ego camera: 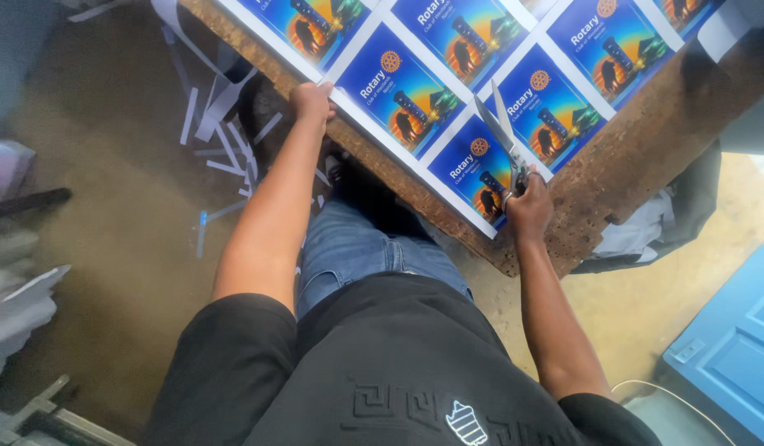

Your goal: The person uses scissors to cut individual posters from a large printed sheet laid on a wooden table. They trim the white borders around each poster, separating them one by one and stacking the cut pieces on the table.

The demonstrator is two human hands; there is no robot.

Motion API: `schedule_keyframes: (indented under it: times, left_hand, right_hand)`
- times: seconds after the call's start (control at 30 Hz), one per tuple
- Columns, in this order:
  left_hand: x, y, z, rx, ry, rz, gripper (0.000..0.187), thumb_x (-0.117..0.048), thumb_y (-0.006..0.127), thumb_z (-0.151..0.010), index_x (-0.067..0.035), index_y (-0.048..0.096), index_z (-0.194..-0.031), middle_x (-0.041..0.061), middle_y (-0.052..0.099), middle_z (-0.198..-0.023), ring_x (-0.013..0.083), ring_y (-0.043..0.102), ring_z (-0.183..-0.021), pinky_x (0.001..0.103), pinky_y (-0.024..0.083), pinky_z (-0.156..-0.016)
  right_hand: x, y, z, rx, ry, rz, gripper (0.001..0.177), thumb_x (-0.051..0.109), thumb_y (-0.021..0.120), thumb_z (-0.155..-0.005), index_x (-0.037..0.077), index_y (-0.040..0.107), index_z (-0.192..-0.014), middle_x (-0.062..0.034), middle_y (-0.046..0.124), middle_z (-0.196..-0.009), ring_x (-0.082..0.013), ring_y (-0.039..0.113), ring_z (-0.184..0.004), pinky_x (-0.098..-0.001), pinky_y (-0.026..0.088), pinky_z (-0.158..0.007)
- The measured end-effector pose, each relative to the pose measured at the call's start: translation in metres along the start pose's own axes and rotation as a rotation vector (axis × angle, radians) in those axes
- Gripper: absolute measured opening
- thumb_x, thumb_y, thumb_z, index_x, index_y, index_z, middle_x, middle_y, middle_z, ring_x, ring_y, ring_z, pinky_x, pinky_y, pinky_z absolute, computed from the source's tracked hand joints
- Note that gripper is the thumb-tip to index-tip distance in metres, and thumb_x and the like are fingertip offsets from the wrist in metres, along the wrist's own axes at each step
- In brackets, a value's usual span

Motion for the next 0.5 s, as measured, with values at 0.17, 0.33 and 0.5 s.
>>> schedule_keyframes:
  times: [0.17, 0.33, 0.5]
  left_hand:
    - [0.057, 0.026, -0.087, 0.002, 0.143, 0.017, 0.045, -0.024, 0.076, -0.093, 0.005, 0.063, -0.125, 0.025, 0.072, -0.089, 0.032, 0.078, -0.075, 0.034, 0.069, -0.056]
    - [0.066, 0.029, -0.097, -0.017, 0.1, 0.039, 0.048, -0.024, 0.078, -0.091, 0.005, 0.062, -0.126, 0.025, 0.071, -0.093, 0.0327, 0.078, -0.075, 0.037, 0.069, -0.057]
    - [0.074, 0.033, -0.109, 0.003, 0.094, 0.032, 0.046, -0.026, 0.081, -0.089, 0.004, 0.066, -0.122, 0.019, 0.071, -0.082, 0.0304, 0.077, -0.068, 0.036, 0.069, -0.053]
  right_hand:
    - [0.001, 0.004, 0.002, -0.197, -0.028, 0.022, 0.03, 0.028, 0.078, -0.076, 0.014, 0.06, -0.096, -0.0157, 0.065, -0.084, -0.0398, 0.07, -0.083, -0.0525, 0.057, -0.07]
    - [0.0, 0.0, 0.001, -0.173, -0.025, -0.011, 0.032, 0.029, 0.079, -0.075, 0.014, 0.06, -0.094, -0.0153, 0.066, -0.083, -0.04, 0.07, -0.082, -0.0535, 0.056, -0.069]
    - [-0.013, 0.011, -0.001, -0.112, 0.029, 0.025, 0.031, 0.03, 0.079, -0.079, 0.014, 0.06, -0.097, -0.0145, 0.066, -0.082, -0.0413, 0.07, -0.083, -0.0557, 0.056, -0.07]
Point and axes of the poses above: each hand's wrist, its own z-axis away from the middle knuckle, its own y-axis out of the palm, x = y × z, the point moved 3 cm from there along -z, towards the middle knuckle
